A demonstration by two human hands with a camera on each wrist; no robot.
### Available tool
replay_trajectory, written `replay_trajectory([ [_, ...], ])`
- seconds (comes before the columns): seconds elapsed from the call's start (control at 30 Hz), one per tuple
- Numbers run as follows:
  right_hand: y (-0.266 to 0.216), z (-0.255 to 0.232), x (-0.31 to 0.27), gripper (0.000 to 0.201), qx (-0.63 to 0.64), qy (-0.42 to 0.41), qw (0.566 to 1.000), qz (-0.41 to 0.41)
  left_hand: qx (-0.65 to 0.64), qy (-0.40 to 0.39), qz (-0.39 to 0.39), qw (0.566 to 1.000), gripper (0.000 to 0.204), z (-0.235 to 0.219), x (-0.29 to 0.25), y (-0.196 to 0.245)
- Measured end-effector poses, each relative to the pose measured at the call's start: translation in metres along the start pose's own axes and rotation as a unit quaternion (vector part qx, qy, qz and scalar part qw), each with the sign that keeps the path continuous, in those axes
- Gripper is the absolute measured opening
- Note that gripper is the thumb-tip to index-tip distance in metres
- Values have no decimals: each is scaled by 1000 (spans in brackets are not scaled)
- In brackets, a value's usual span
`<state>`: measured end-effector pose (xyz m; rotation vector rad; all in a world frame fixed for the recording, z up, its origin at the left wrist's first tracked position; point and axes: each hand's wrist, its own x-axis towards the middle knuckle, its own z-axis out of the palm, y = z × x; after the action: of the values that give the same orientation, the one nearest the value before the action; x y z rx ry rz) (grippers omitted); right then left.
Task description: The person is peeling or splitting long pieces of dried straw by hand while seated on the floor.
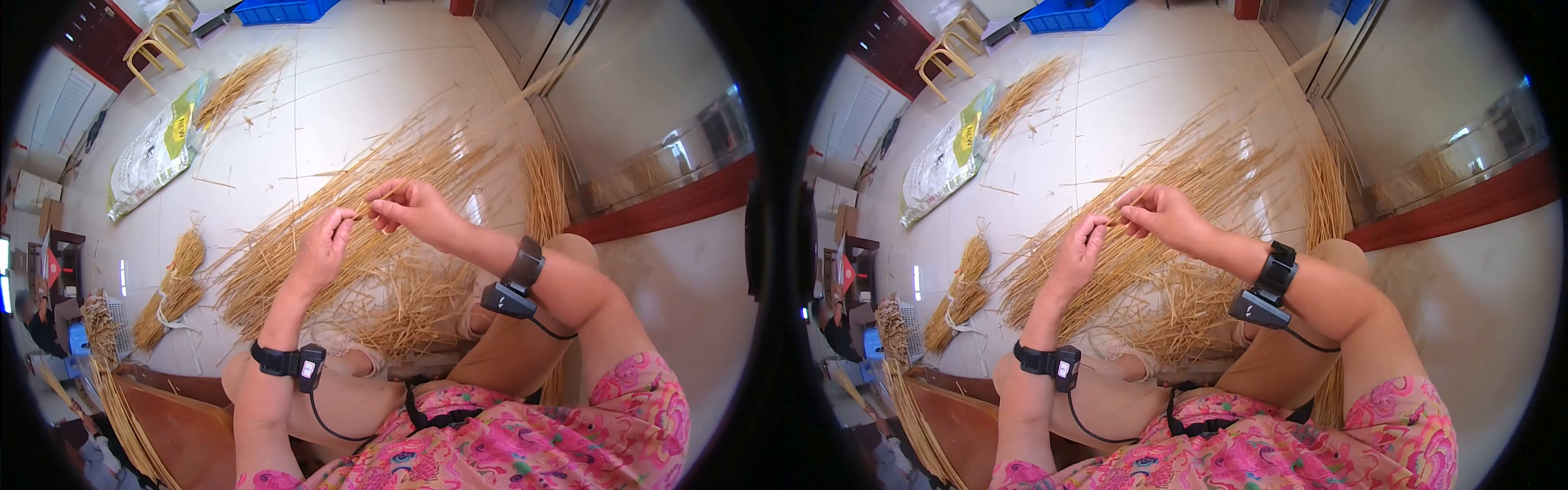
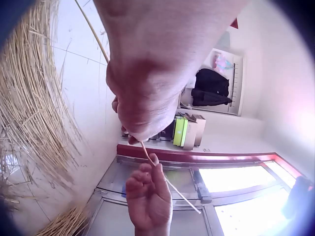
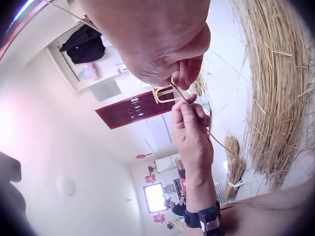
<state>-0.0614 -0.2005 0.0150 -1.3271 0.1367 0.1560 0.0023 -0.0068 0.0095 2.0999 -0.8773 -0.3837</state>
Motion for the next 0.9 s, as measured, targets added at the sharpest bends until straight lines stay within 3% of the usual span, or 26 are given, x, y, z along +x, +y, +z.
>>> replay_trajectory([
  [0.13,-24,-17,0,21,-93,136,984,-72,21,65,-6,998,13,-4,-3,-32],
  [0.23,-39,-41,5,20,18,245,963,-115,83,57,-21,995,13,-13,-5,-47],
  [0.3,-39,-48,6,22,19,243,963,-114,142,19,-26,989,14,-19,-7,-47],
  [0.4,-28,-40,6,22,35,211,973,-87,6,25,-60,998,19,-11,-6,-32],
  [0.6,-6,-2,-5,21,50,101,993,-43,-137,29,-24,990,20,-1,3,0],
  [0.8,2,10,-9,23,1,55,998,-32,-79,65,37,994,14,-1,4,8],
  [0.9,3,11,-9,23,-10,45,998,-37,-133,75,23,988,10,1,2,3],
])
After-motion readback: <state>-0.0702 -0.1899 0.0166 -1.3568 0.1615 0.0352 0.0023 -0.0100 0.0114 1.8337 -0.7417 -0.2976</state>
